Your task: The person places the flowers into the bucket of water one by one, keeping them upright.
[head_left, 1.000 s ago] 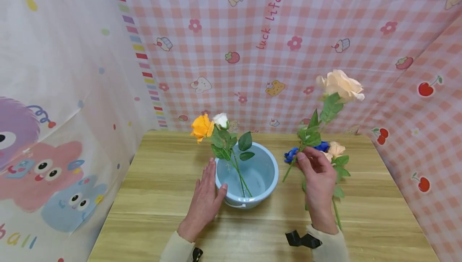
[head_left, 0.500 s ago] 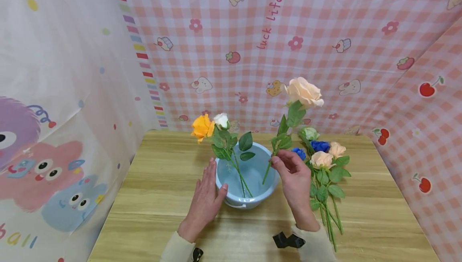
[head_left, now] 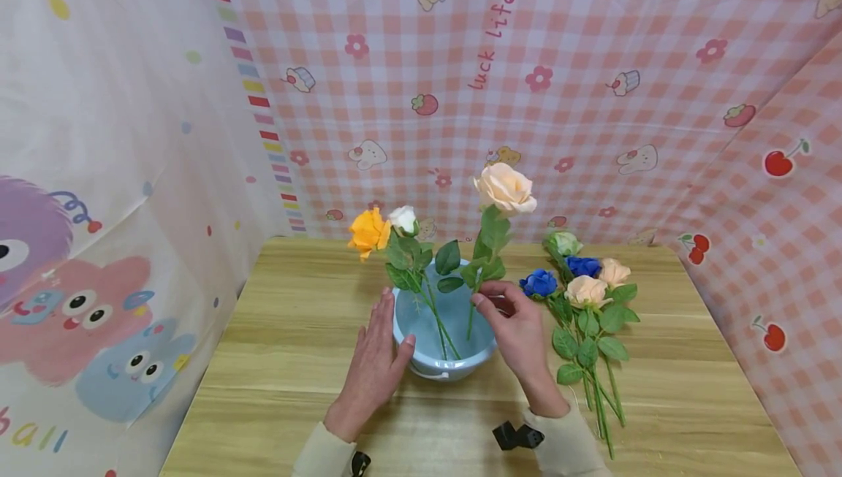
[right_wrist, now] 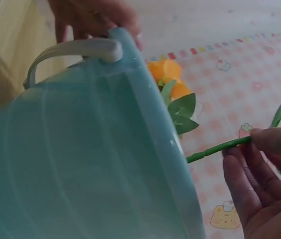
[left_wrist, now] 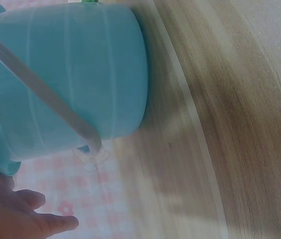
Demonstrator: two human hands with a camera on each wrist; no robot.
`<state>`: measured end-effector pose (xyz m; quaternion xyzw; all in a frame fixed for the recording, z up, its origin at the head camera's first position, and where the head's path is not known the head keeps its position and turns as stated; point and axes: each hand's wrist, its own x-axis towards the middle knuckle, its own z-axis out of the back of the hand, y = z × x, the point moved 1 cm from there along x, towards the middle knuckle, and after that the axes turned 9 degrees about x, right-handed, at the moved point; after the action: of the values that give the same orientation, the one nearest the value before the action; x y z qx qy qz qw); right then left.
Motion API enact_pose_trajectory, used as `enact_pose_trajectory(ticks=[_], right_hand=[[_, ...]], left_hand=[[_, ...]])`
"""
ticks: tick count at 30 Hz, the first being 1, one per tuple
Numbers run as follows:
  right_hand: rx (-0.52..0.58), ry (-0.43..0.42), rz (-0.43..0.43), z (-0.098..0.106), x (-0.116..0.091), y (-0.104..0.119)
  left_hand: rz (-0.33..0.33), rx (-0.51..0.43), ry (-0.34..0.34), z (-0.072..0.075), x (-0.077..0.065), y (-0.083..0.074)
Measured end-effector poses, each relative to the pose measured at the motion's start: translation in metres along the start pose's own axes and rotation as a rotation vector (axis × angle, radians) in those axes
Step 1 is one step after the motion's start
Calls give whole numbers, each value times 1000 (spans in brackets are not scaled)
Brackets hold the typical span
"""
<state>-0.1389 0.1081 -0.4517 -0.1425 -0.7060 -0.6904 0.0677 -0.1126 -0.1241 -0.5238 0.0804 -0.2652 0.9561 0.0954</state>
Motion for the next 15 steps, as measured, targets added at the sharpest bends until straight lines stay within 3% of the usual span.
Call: enact_pose_trajectory(ticks=[10,15], right_hand=[[-250,156,-37,-15,10,-6],[-358,189,-41,-22,14,-9]], left_hand=[[-6,0,-13,-1,-1,0],[-8,2,-8,0,-1,0]])
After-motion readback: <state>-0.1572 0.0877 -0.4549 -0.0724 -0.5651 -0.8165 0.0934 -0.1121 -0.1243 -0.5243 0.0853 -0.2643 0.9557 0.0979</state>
